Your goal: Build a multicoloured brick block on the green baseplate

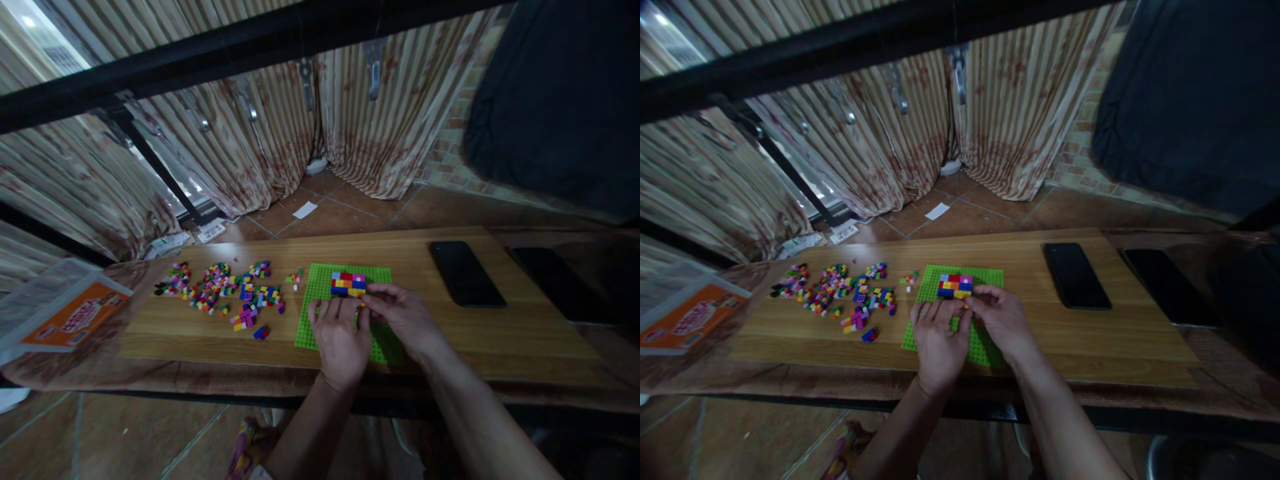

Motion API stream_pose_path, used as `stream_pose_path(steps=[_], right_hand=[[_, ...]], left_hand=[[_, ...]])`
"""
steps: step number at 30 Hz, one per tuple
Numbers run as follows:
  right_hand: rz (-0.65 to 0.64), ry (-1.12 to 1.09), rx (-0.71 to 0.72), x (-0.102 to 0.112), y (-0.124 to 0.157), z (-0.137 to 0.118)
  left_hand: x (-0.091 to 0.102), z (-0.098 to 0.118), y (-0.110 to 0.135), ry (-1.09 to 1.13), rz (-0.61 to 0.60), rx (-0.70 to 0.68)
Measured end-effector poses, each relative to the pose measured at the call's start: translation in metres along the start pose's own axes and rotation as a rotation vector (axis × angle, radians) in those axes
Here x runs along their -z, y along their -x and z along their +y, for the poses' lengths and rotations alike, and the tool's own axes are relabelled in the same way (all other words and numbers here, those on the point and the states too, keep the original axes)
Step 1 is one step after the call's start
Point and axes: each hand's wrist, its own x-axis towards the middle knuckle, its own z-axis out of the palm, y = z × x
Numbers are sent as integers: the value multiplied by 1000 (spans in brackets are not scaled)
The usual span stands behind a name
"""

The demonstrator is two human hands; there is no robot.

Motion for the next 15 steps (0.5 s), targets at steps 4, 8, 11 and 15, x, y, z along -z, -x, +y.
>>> stream_pose_path(steps=[4,8,11,15], right_hand=[[-14,7,-32,0,0,-2],[-12,32,-62,0,1,-3],[-10,54,-47,0,1,-4],[12,115,-2,0,1,-4]], left_hand=[[1,-1,0,39,-14,36],[2,-1,1,72,-22,56],[3,-1,0,104,-30,65],[5,-1,-1,152,-18,66]])
